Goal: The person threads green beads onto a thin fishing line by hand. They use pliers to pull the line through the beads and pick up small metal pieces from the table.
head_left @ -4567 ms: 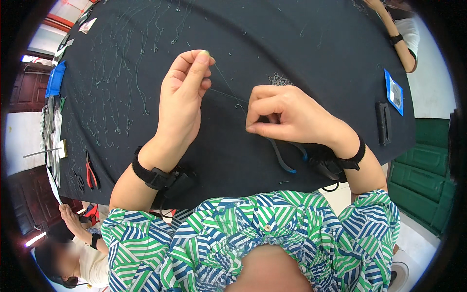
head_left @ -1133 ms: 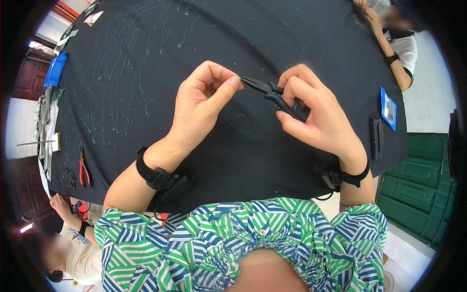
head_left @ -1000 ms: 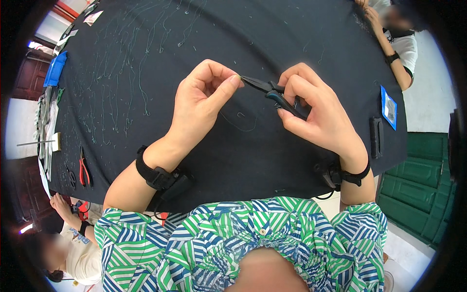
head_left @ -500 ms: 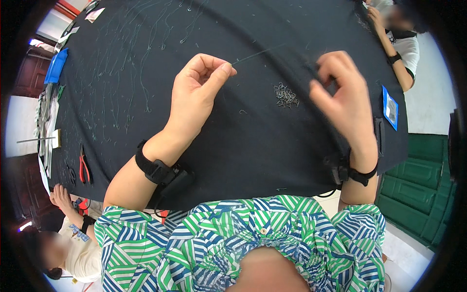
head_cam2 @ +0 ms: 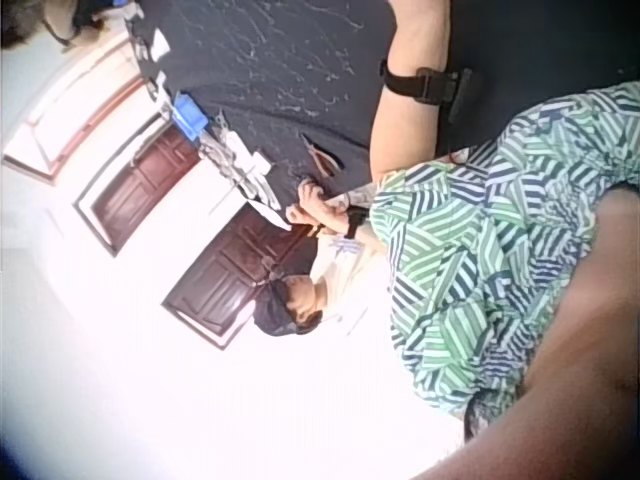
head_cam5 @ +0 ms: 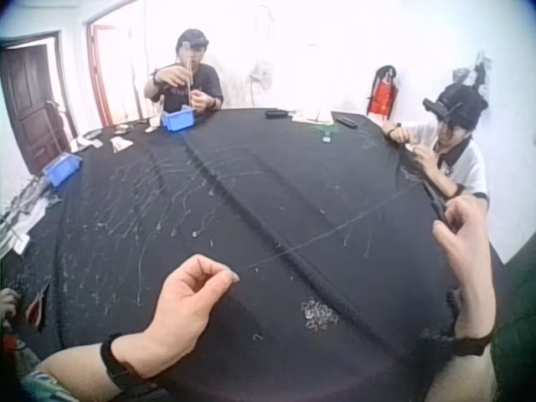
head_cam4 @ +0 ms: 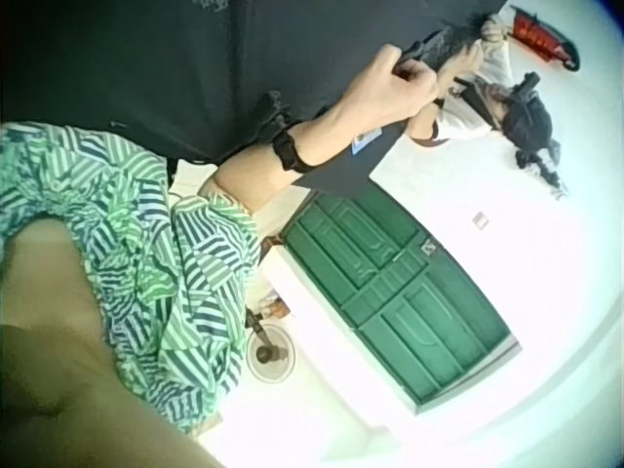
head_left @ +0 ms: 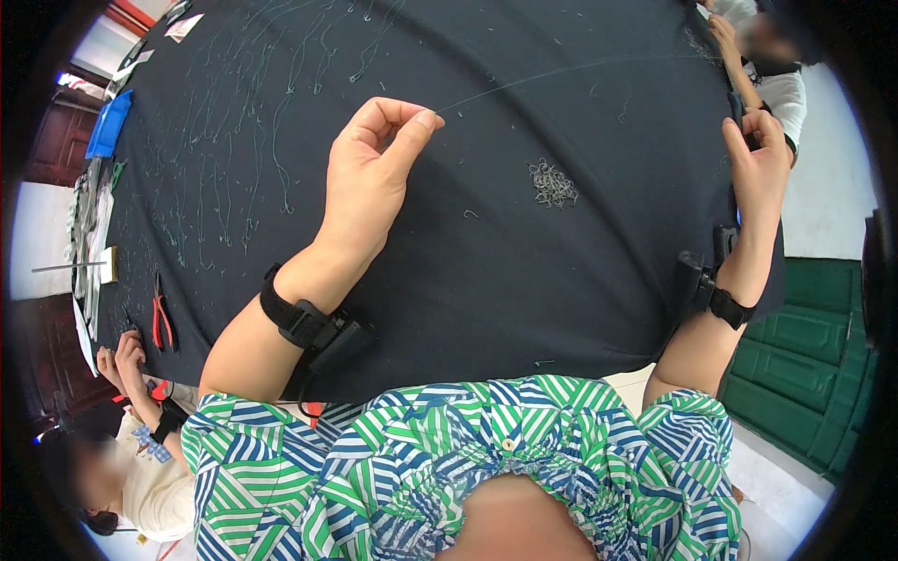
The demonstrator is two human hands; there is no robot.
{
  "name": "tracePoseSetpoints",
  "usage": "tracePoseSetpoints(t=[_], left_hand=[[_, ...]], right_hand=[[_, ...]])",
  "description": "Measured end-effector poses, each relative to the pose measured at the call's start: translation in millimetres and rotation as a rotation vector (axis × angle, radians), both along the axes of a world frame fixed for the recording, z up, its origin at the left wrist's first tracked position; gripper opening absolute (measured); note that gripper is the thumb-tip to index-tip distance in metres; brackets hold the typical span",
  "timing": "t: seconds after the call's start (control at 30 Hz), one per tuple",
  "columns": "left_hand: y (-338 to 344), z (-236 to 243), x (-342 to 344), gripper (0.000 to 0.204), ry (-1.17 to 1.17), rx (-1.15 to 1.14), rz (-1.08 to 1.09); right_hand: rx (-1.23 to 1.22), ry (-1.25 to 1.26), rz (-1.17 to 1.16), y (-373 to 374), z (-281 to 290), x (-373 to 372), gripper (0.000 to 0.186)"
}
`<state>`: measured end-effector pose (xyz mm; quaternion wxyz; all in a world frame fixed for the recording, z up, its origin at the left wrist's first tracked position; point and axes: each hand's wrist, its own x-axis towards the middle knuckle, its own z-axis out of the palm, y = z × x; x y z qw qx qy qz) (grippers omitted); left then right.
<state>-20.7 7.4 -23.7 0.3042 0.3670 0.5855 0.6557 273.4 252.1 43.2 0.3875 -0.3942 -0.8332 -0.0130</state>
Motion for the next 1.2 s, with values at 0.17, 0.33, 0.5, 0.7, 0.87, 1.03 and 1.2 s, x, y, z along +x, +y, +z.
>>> tracePoseSetpoints(t=[0.17,0.33,0.5,0.7,0.87,1.03,1.2], left_hand=[[0.8,0.8,1.1,0.013,-0.021,0.008,-0.009],[1.6,-2.7,-0.6,0.015,-0.103,-0.054,-0.011],[0.5,-4.9,-5.1,0.017,-0.137,-0.071,0.004],[1.5,-2.8,-1.8,0.016,-0.081,-0.092,-0.046],[-2.0,1.4,0.4,0.013,-0.032,-0.109,-0.102],[-2.3,2.5,4.0,0.013,0.008,-0.110,-0.176],[-7.5,9.0,10.1,0.010,0.248,-0.132,-0.313]], right_hand=[[-0.038,-0.031,-0.110,13.9,-2.3,10.1,0.028],[0.013,-0.123,0.008,8.1,-9.3,7.0,0.027],[-0.522,-0.245,0.603,-50.3,-10.4,-42.5,0.023],[-0.741,-0.451,0.792,-83.7,2.9,-57.5,0.023],[-0.691,-0.595,0.776,-106.1,-6.9,-66.2,0.021],[-0.344,-0.431,0.873,-107.8,-15.5,-65.5,0.025],[-0.729,-0.137,0.791,-120.4,-9.2,-83.5,0.031]])
